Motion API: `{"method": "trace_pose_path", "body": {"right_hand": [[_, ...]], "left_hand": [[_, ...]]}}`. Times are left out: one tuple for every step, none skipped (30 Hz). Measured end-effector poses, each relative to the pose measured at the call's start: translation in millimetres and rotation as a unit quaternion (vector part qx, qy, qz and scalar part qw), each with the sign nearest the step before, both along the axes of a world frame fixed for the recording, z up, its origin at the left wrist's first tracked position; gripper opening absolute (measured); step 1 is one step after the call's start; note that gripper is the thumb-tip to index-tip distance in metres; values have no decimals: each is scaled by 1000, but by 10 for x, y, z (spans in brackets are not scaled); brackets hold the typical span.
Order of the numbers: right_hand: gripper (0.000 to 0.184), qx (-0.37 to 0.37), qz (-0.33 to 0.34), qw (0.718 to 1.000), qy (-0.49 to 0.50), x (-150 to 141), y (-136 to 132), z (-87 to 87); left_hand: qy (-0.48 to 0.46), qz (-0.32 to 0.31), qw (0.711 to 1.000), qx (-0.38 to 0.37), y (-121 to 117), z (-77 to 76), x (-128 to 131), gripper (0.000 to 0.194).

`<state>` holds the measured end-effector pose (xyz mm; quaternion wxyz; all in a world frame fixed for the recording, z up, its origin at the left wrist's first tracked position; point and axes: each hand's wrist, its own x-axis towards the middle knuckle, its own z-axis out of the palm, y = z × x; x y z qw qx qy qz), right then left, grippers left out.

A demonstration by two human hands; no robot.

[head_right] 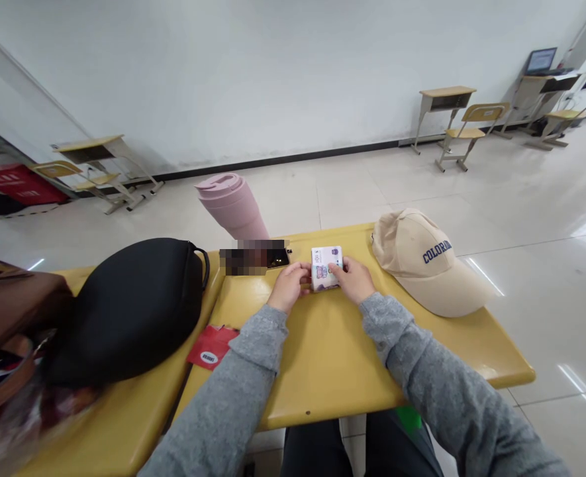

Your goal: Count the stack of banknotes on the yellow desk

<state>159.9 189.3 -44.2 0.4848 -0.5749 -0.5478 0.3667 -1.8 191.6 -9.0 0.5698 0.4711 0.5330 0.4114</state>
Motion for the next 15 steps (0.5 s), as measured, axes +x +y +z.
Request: {"method": "trace_pose_path", "body": {"right_hand": [[27, -2, -4, 1000, -4, 0, 1, -2], [27, -3, -6, 1000, -7, 0, 1, -3], [27, -3, -6, 1000, -8, -1, 0, -3], [27, -1, -5, 1000, -6, -1, -1, -3], [27, 2, -4, 1000, -3, -2, -3, -2], [26, 5, -2, 1000, 2, -2, -5, -1], [26, 8, 0, 1000, 6, -2, -7, 0], [26, 10, 1, 1000, 10, -1, -8, 0], [27, 11, 2, 1000, 13, 0, -9, 0], [27, 13, 2, 1000, 16, 1, -9, -1], [27, 15, 2, 1000, 19, 2, -9, -3], [27, 18, 4, 1000, 23, 3, -9, -6], [27, 21, 6, 999, 26, 4, -8, -9], [26, 24, 8, 999, 28, 6, -7, -11], [26, 26, 9, 999, 29, 7, -6, -14]], "left_hand": [[14, -12, 1000, 0, 8, -18, -5, 10], [24, -28, 999, 0, 13, -38, -6, 13], [29, -47, 998, 2, 16, -58, -4, 17], [28, -66, 997, 7, 20, -80, 1, 21], [21, -82, 996, 15, 24, -104, 8, 24], [8, -96, 995, 28, 29, -129, 15, 28], [-6, -106, 993, 43, 37, -157, 22, 30], [-18, -113, 991, 62, 47, -186, 28, 33], [-25, -121, 989, 83, 58, -216, 33, 37], [-28, -125, 986, 103, 70, -246, 37, 39], [-26, -127, 984, 118, 82, -273, 40, 41], [-19, -126, 983, 129, 92, -296, 42, 42], [-8, -123, 983, 137, 99, -312, 43, 42], [5, -119, 983, 143, 104, -321, 41, 41], [19, -117, 982, 149, 104, -320, 35, 40]]}}
